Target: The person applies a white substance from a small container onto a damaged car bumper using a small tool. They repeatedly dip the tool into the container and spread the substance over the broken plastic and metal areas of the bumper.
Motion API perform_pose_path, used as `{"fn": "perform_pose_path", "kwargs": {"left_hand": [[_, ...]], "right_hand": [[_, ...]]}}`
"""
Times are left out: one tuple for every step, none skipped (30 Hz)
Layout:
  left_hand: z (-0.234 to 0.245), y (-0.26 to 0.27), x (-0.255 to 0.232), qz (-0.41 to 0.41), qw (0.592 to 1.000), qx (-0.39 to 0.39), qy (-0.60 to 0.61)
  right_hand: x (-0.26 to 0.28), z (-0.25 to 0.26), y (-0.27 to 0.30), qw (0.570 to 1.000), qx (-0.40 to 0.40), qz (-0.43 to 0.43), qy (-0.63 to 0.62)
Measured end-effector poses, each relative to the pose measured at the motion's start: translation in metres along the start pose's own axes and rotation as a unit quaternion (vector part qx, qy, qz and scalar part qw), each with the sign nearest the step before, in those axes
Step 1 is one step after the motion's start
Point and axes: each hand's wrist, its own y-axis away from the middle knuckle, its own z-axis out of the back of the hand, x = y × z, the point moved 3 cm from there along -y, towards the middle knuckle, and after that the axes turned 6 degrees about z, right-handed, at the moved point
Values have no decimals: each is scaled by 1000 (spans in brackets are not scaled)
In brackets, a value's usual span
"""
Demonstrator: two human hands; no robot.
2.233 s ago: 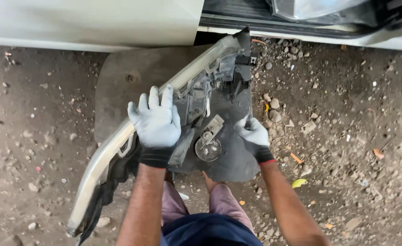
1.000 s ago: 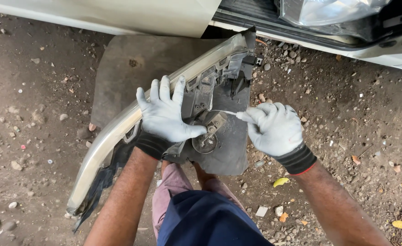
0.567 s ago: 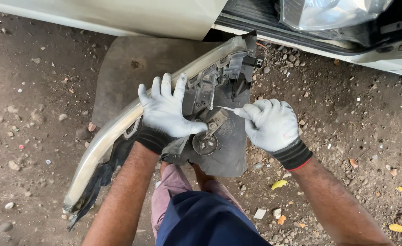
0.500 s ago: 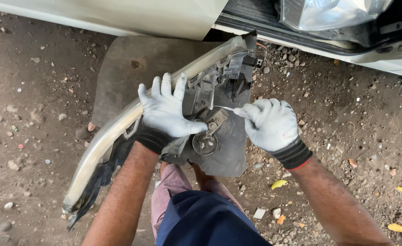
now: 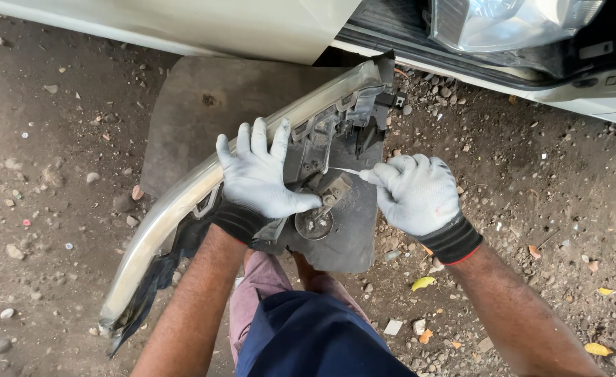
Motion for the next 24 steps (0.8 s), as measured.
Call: {"fn": "perform_pose_path", "kwargs": {"left_hand": [[-3,1,0,1,1000,1,0],[-5,1,0,1,1000,-15,-5],[-8,2,-1,2,999,-31,-10],[-8,2,-1,2,999,-32,-10],[-8,3,-2,2,1000,-28,-14],[-9,4,-3,3,1000,-24,-18],[-11,5,-2,3,1000,-23,-18],[-12,5,-2,2,999,-32,-20],[-13,5,-2,0,999,-42,-22],[-17,5,-2,0,999,-42,-22],[-20,4,-1,-2,998,-55,-24],[-24,4,-1,-4,997,-68,-27],[-24,6,0,-3,997,-67,-27],[-23,6,0,-9,998,-66,-23],[-22,7,0,-15,998,-64,-19],[-17,9,-2,-15,998,-64,-20],[-13,11,-3,-15,999,-46,-17],[-10,13,-4,-16,999,-27,-15],[-4,14,-4,-15,999,-26,-16],[0,15,-5,-17,1000,-1,-12],[4,15,-6,-19,1000,24,-7],[4,15,-6,-19,999,25,-7],[3,15,-6,-20,999,31,-10],[2,14,-6,-20,999,36,-14]], "right_hand": [[1,0,0,1000,1,1,0],[1,1,0,1000,3,1,7],[1,1,1,1000,6,2,14],[1,1,1,1000,6,2,14],[1,2,2,1000,-2,5,11],[2,2,3,1000,-9,8,7],[3,3,4,1000,-9,8,6],[2,2,4,1000,11,-5,12],[1,1,4,999,30,-18,17],[2,2,4,999,30,-17,17],[3,4,5,1000,24,-18,9],[4,5,6,1000,18,-18,-1],[5,2,8,1000,18,-18,-1],[6,1,10,1000,1,-3,-2],[7,-1,11,1000,-16,11,-3],[7,0,12,1000,-16,12,-4],[7,1,12,1000,-25,16,-6],[8,2,13,999,-33,21,-9],[9,3,12,999,-33,20,-10],[10,5,12,999,-35,31,-8],[11,7,12,998,-37,41,-6],[14,10,9,998,-36,41,-7],[16,11,7,999,5,39,1],[18,11,4,998,46,38,10]]}}
